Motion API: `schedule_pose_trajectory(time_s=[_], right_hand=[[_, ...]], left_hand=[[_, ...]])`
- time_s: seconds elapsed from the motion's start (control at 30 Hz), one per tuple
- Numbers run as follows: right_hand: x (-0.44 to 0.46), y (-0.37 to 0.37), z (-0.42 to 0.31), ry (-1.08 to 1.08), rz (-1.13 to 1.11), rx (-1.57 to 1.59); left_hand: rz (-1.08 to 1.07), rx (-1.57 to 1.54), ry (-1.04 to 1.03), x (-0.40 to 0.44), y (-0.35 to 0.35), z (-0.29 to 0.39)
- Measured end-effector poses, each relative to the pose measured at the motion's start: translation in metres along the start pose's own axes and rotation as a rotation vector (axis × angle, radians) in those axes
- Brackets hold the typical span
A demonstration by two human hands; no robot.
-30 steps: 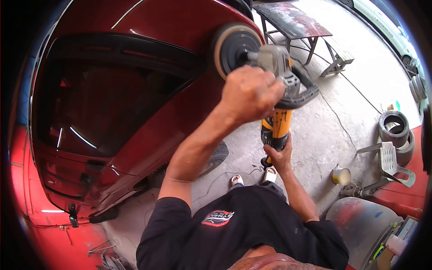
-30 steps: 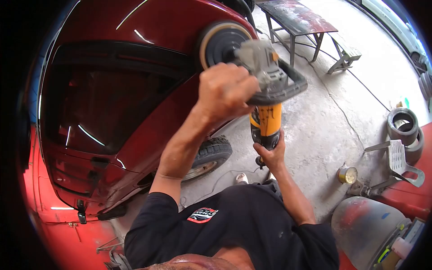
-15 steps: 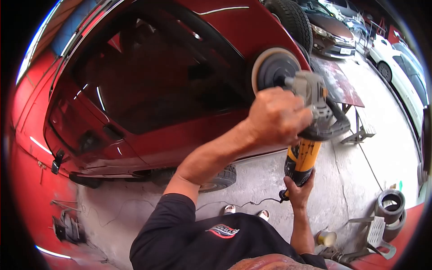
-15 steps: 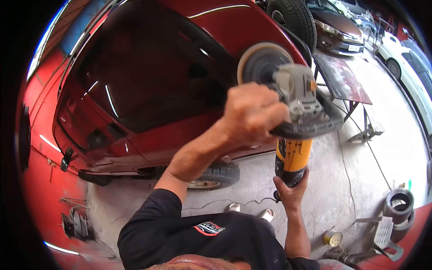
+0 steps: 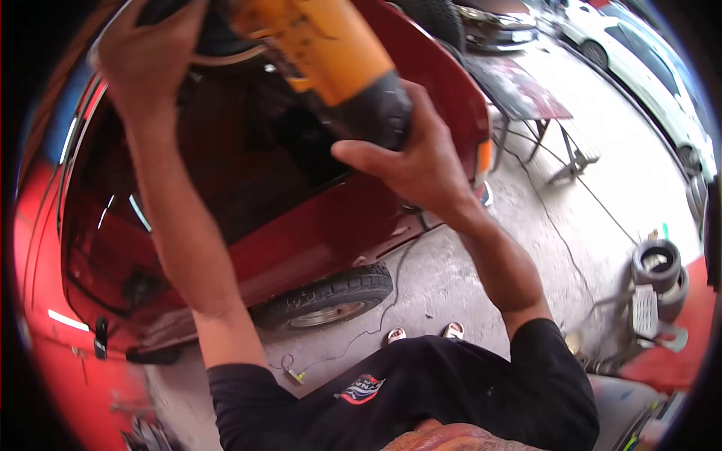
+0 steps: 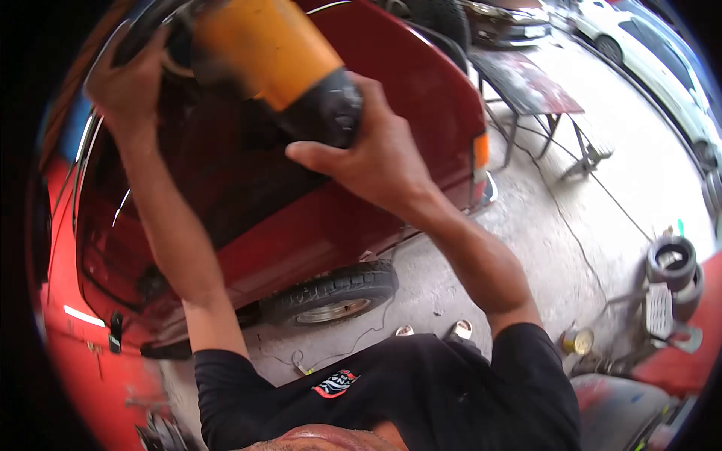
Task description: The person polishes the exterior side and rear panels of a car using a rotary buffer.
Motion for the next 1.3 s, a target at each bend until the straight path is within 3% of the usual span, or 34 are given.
schedule_pose_trajectory(time_s=[0.13, 0.27, 0.37, 0.43, 0.5, 0.57, 0.67, 0.73, 0.8, 0.97, 1.17, 1.3], right_hand=[[-0.015, 0.006, 0.016, -0.015, 0.009, 0.071], [-0.063, 0.032, 0.051, -0.167, 0.079, 0.109], [-0.108, 0.062, 0.088, -0.212, 0.163, 0.104], [-0.143, 0.078, 0.121, -0.274, 0.225, 0.212], [-0.178, 0.091, 0.158, -0.348, 0.279, 0.294], [-0.212, 0.113, 0.197, -0.379, 0.332, 0.221], [-0.253, 0.133, 0.234, -0.494, 0.402, 0.254], [-0.279, 0.139, 0.25, -0.509, 0.455, 0.236], [-0.291, 0.142, 0.27, -0.555, 0.454, 0.22], [-0.31, 0.127, 0.277, -0.555, 0.368, 0.195], [-0.332, 0.114, 0.275, -0.474, 0.269, 0.137], [-0.324, 0.107, 0.258, -0.602, 0.215, 0.134]], left_hand=[[-0.027, -0.039, 0.124, -0.009, -0.011, 0.012], [-0.134, -0.042, 0.126, -0.03, -0.039, 0.07], [-0.229, -0.136, -0.148, -0.044, -0.061, 0.166], [-0.181, -0.372, -0.203, -0.058, -0.078, 0.224], [-0.359, -0.471, -0.143, -0.077, -0.106, 0.266], [-0.258, -0.538, -0.123, -0.101, -0.127, 0.3], [-0.498, -0.546, -0.067, -0.13, -0.158, 0.35], [-0.516, -0.623, -0.01, -0.152, -0.169, 0.377], [-0.567, -0.679, 0.052, -0.179, -0.185, 0.381], [-0.443, -0.712, 0.124, -0.216, -0.168, 0.367], [-0.368, -0.6, 0.154, -0.225, -0.12, 0.346], [-0.366, -0.588, 0.177, -0.204, -0.097, 0.319]])
Point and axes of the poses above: each hand's wrist, its own x-axis towards the middle knuckle, its own y-axis out of the back of the hand, z = x × y, the point moved 9 cm from there along x, towards the middle knuckle, and after that the axes turned 3 degrees about -z, right-handed, at the moved point
